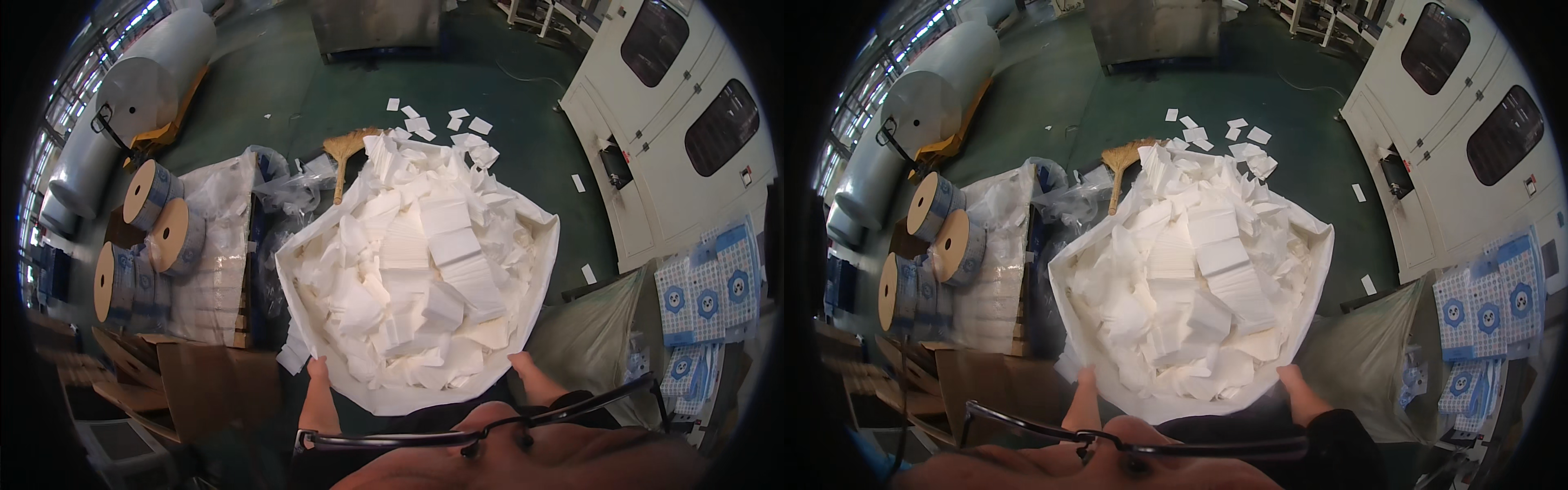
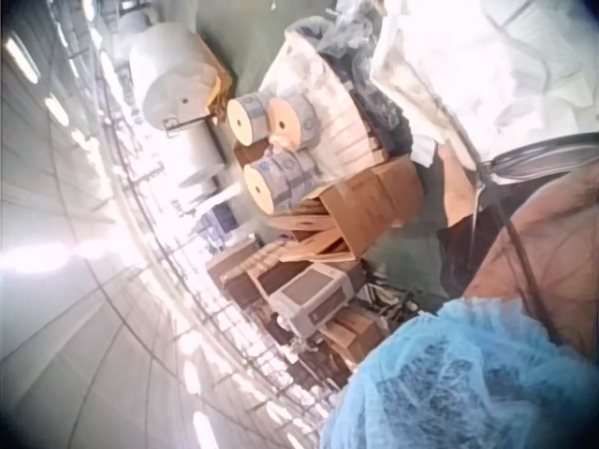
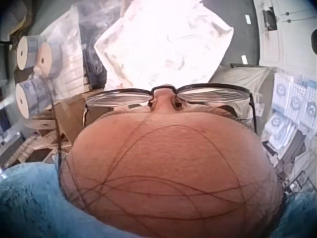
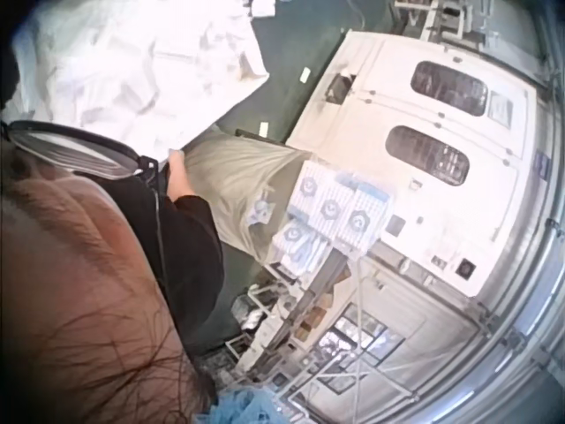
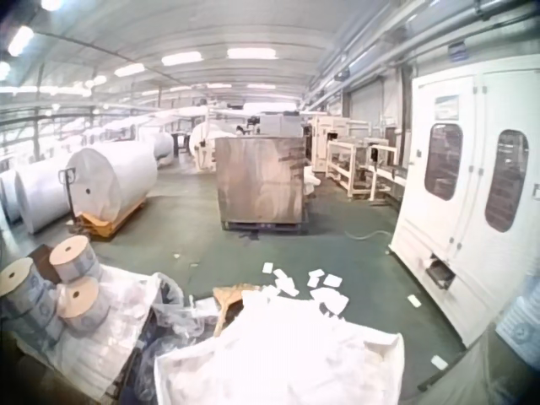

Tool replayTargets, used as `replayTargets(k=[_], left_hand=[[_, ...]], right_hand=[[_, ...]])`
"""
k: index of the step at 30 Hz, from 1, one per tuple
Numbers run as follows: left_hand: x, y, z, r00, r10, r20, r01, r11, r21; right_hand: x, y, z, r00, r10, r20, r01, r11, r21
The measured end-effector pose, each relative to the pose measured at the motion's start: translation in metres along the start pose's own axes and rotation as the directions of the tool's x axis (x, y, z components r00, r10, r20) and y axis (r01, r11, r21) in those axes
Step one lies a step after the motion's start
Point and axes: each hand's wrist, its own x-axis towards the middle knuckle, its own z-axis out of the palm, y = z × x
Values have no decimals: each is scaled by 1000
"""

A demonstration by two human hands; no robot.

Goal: The person repeatedly picks up packages of tissues from a table, removes the tissue stacks from their plastic wrappers, and places the stacks onto a conveyor belt. The person also handles a large white bag filled with loose tissue pieces.

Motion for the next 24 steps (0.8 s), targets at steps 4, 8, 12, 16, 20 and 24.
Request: replayTargets(k=[4, 8, 12, 16, 20, 24], left_hand=[[-74, 3, 29, 951, 287, -113, -249, 931, 267], [-109, -30, 50, 884, 438, -162, -305, 804, 511], [-169, -53, -7, 962, 259, -88, -227, 936, 268], [-174, -142, -40, 965, 192, -178, -132, 944, 303], [-177, -157, -82, 968, 103, -229, -51, 973, 224], [-125, -140, -172, 964, 179, -197, -135, 966, 218]], right_hand=[[-9, 16, -39, 998, -15, 64, 22, 993, -119], [-57, 33, -65, 999, -15, -50, 16, 1000, 24], [-60, 44, -102, 998, -52, -40, 55, 997, 57], [-93, 42, -85, 998, -59, 1, 59, 994, -91], [-123, 37, -33, 996, -88, 3, 85, 959, -269], [-174, 23, 8, 997, -15, 74, 18, 999, -38]])
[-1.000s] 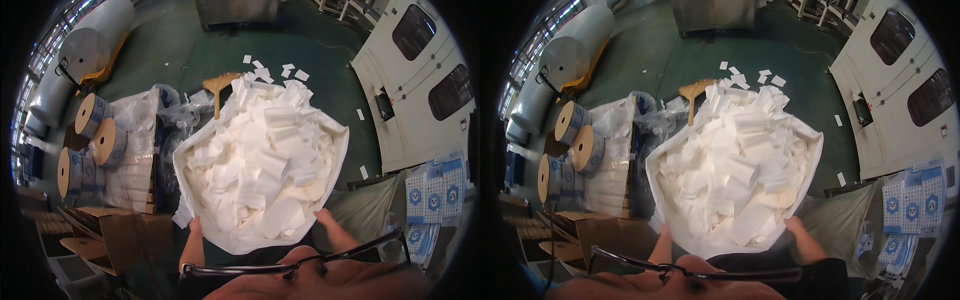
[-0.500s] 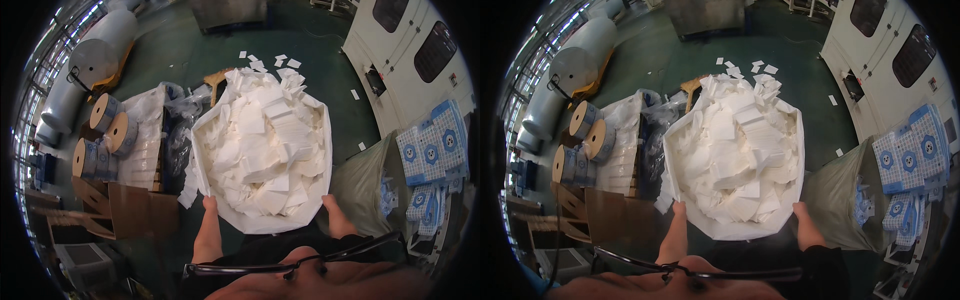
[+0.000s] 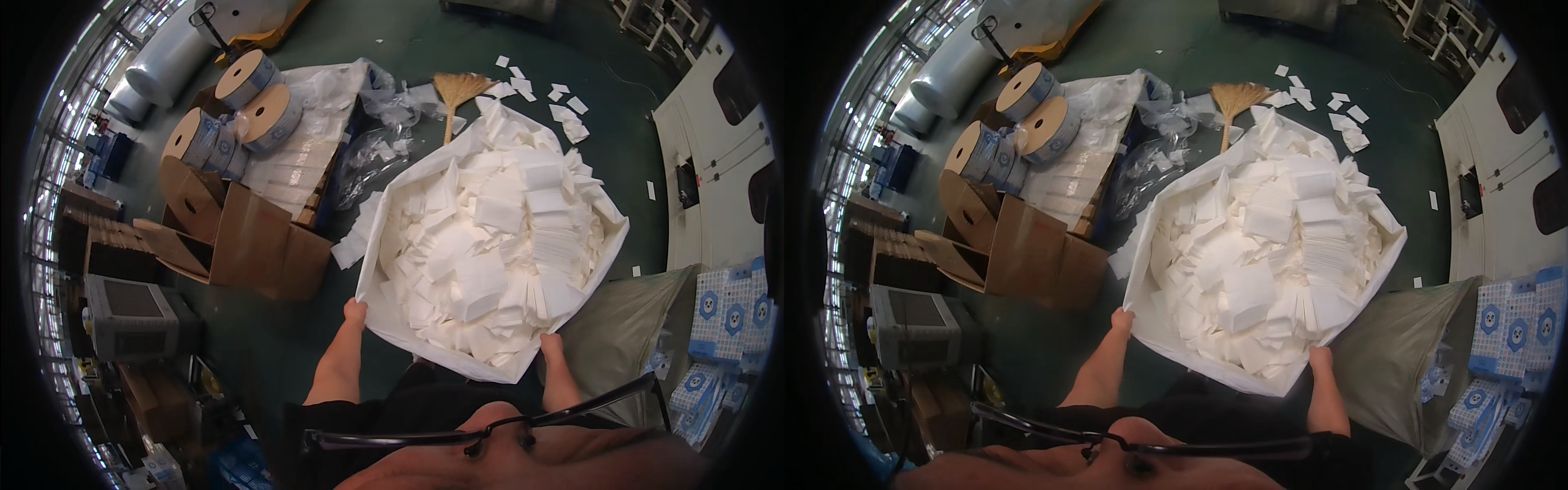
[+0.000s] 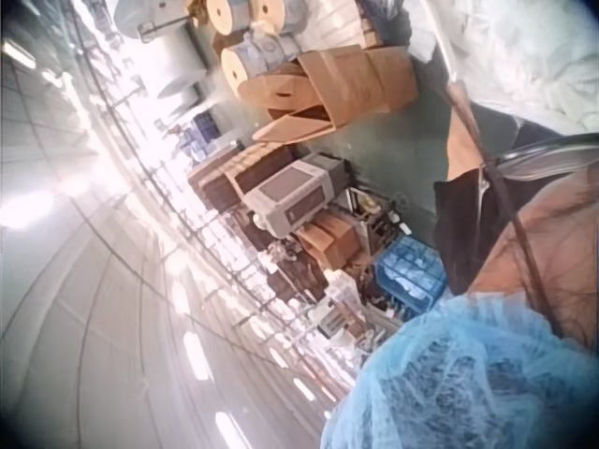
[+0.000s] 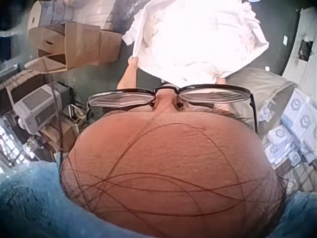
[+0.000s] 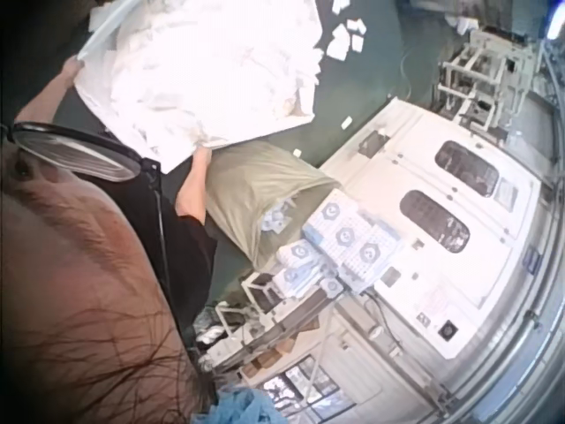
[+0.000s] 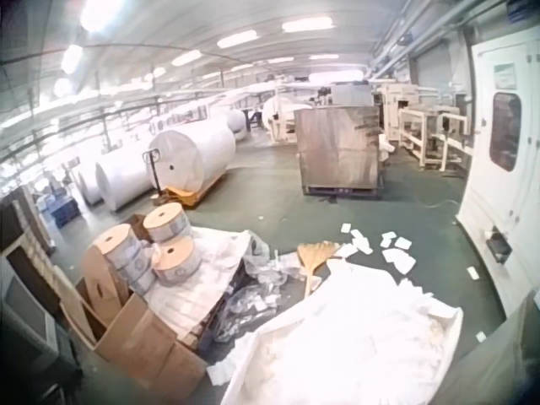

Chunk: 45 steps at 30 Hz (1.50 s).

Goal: The person repeatedly picks up packages of tissues from a table, removes the tissue stacks from their plastic wrappers, and places the stacks onto a conveyor belt. The person also handles a large white bag filled with loose tissue pieces.

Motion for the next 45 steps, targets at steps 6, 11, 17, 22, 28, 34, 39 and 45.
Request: replayTargets(k=[6, 11, 17, 22, 28, 34, 39, 45], left_hand=[[100, 111, -87, 917, 387, 96, -374, 750, 546], [156, 161, -106, 899, 437, -28, -331, 721, 608], [105, 135, -129, 800, 585, -130, -405, 688, 602], [49, -43, -140, 915, -156, -372, 229, 960, 160], [-25, -147, -79, 779, -502, 375, 619, 525, -584], [-34, -185, -52, 889, -445, 113, 410, 659, -631], [-18, -161, -42, 782, -622, -30, 471, 622, -626], [-22, -152, -108, 898, -435, -61, 367, 820, -439]], right_hand=[[-122, -66, 103, 977, -138, 161, 169, 966, -196], [-209, -129, 204, 791, -157, 591, 428, 832, -353], [-257, -186, 314, 633, -156, 758, 300, 952, -55], [-250, -152, 339, 323, -130, 937, 204, 977, 65], [-148, 11, 257, 590, 225, 775, -568, 799, 200], [-72, 23, 171, 863, 340, 374, -495, 413, 765], [-15, 50, 197, 926, 161, 342, -372, 227, 900], [-104, -29, 168, 974, 96, 207, -42, 967, -250]])
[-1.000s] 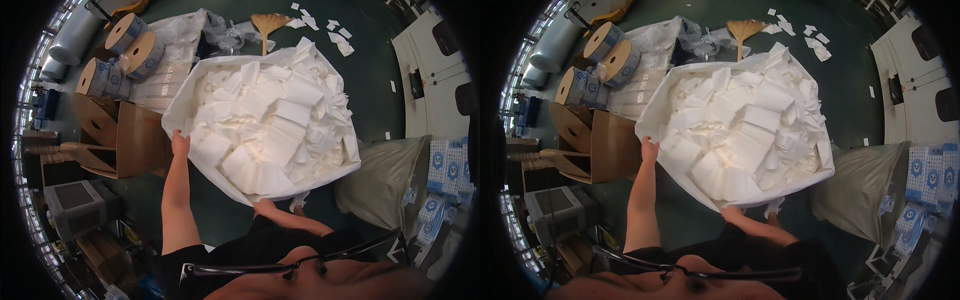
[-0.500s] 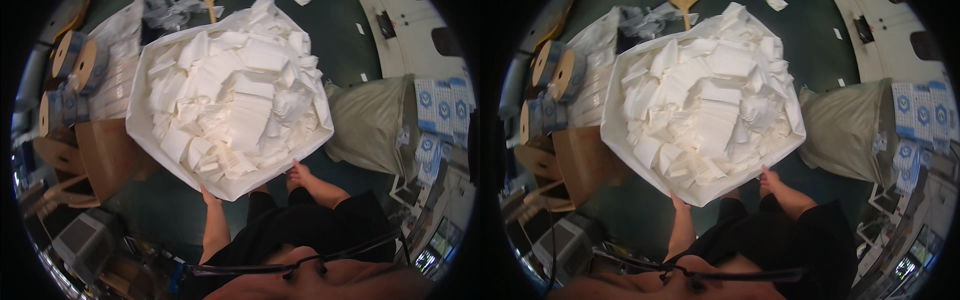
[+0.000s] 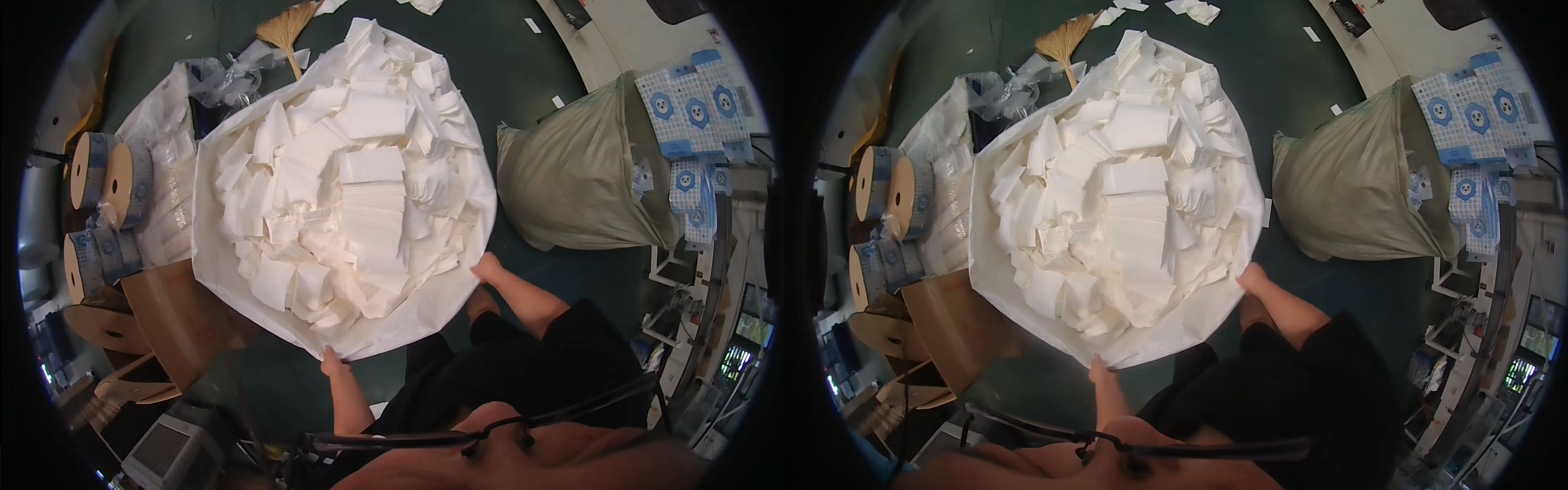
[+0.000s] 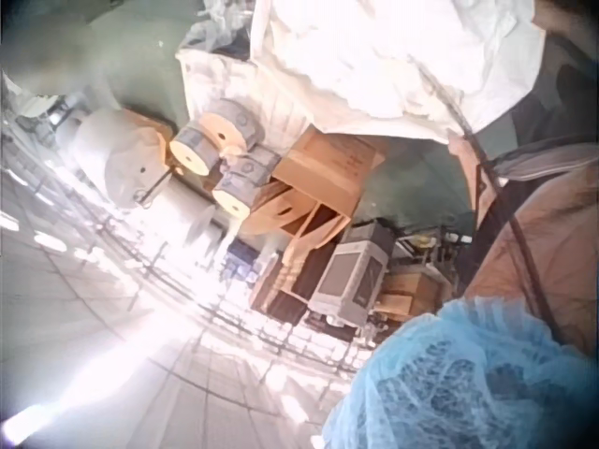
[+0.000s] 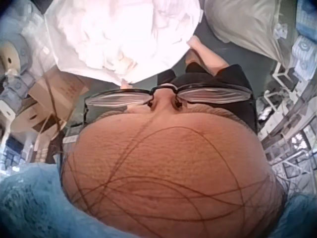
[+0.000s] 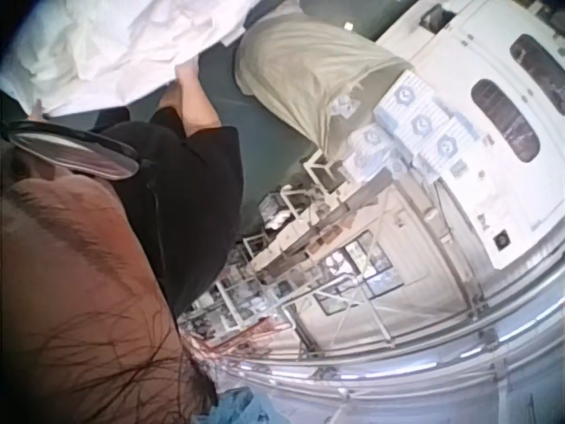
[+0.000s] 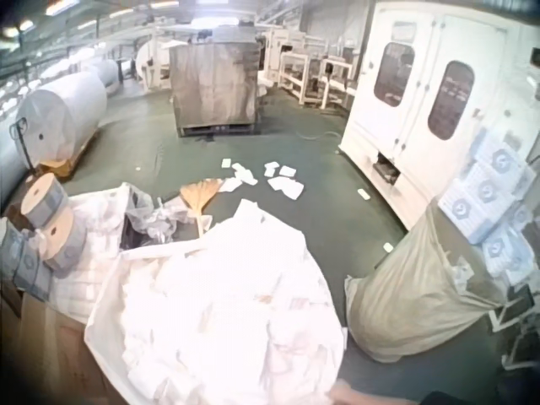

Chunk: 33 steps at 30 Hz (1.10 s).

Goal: The person repeatedly picks up packages of tissues from a table, removes the tissue stacks from their plastic wrappers, and places the stacks onto a conveyor belt. The person also handles a large white bag filled with loose tissue pieces.

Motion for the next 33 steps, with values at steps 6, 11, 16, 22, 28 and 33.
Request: replayTargets(k=[6, 11, 16, 22, 28, 33], left_hand=[[-49, 131, -13, 915, 404, 9, -329, 732, 597], [30, 232, -88, 722, 670, 173, -430, 237, 871], [1, 282, -51, 674, 730, 115, -228, 58, 972], [-19, 174, -22, 208, 941, 268, -354, -182, 917], [-196, -17, 104, 154, 310, 938, -975, -107, 196], [-260, -120, 161, 559, -64, 827, -807, -272, 524]], right_hand=[[-99, -33, -14, 923, -304, 236, 376, 843, -385], [-183, -64, 32, 776, -397, 490, 449, 894, 14], [-161, -20, 141, 380, -682, 625, 768, 609, 198], [-42, 36, 63, 977, -39, 211, -60, 893, 445], [99, -7, 5, 963, 45, -265, 46, 944, 327], [120, -37, 30, 994, 98, -55, -52, 833, 550]])
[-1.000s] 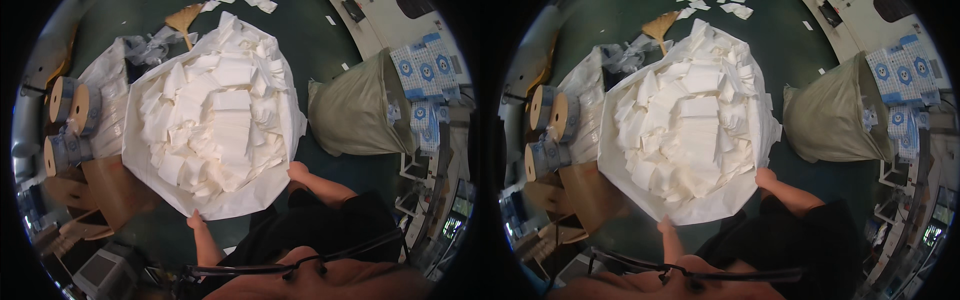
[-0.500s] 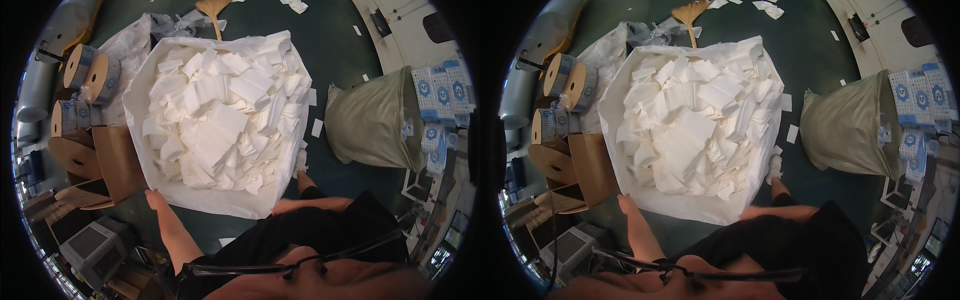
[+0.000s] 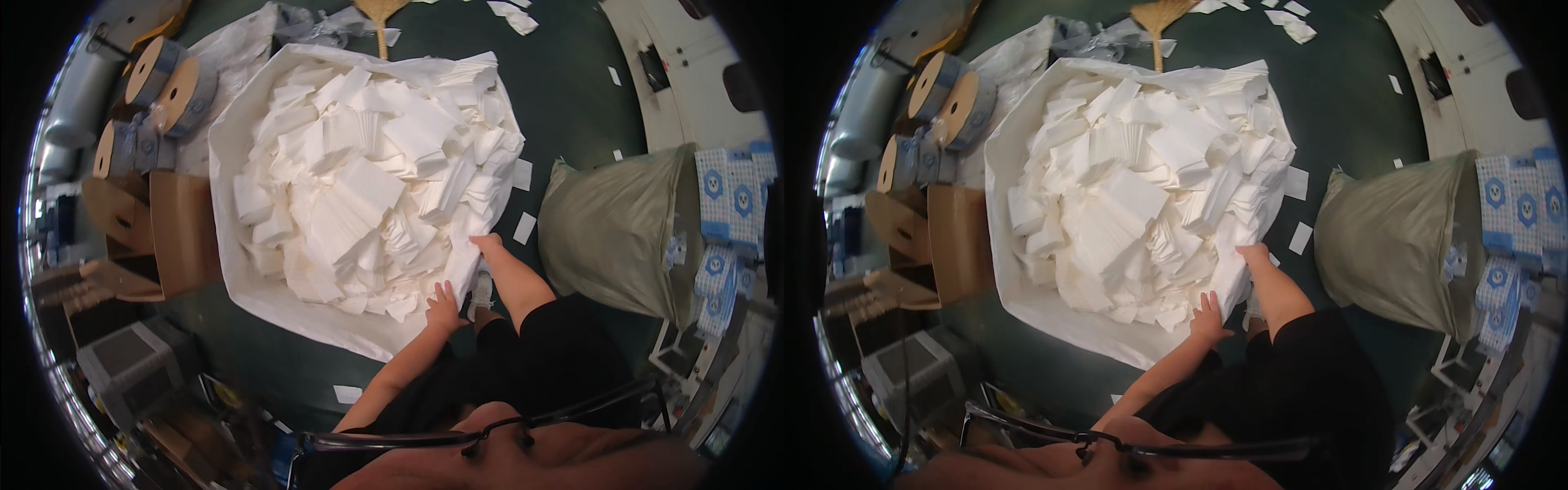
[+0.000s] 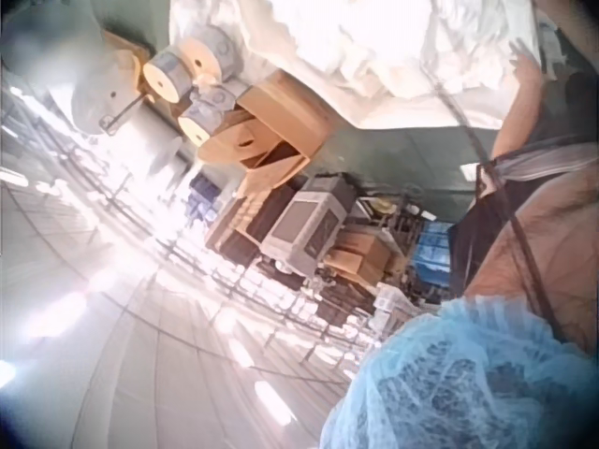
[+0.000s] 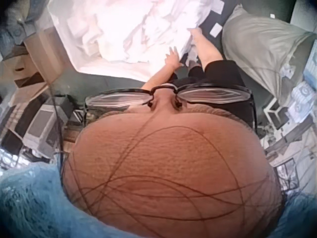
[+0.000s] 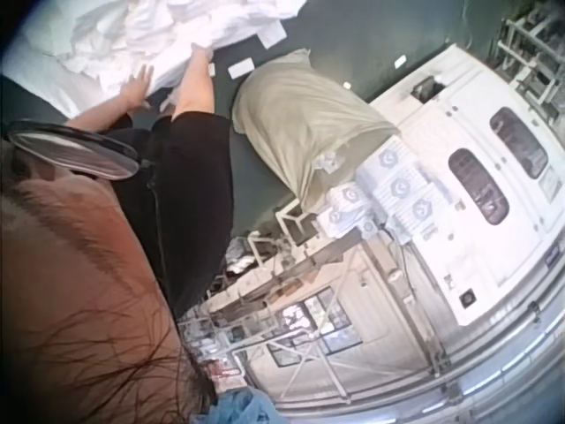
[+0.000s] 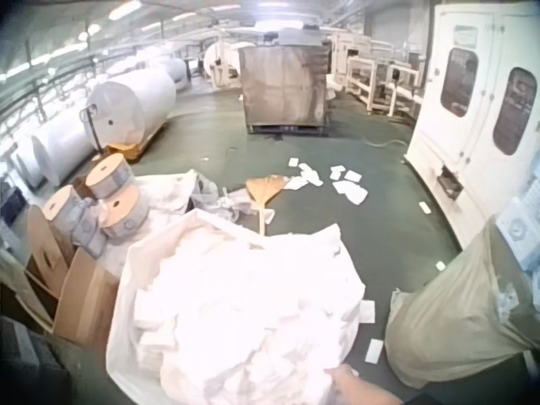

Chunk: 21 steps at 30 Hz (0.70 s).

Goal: The person repeatedly picks up packages of tissues from a table, removes the tissue stacks from their plastic wrappers, and places the stacks onto a conveyor belt. The person also handles a large white bag filled with loose tissue pieces.

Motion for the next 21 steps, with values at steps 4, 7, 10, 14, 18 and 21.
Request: replayTargets(k=[4, 7, 10, 14, 18, 21], left_hand=[[21, -32, 72, 970, 88, 226, -54, 987, -152], [-23, -24, 84, 948, 310, 67, -290, 933, -213], [-89, 13, 74, 973, 232, 5, -227, 955, -190], [-166, -14, 56, 980, 183, -79, -195, 962, -192], [-190, -58, 91, 990, 101, 95, -93, 992, -89], [-184, -72, 128, 994, 50, 93, -43, 996, -72]], right_hand=[[0, 61, -25, 960, -279, -36, 266, 942, -204], [-9, 83, -73, 967, -235, 96, 246, 961, -127], [-80, 66, -121, 903, -405, 141, 427, 879, -211], [-183, 88, -166, 775, -555, 303, 632, 662, -403], [-230, 136, -184, 763, -84, 641, 267, 944, -195], [-192, 155, -152, 779, 131, 613, 95, 942, -322]])
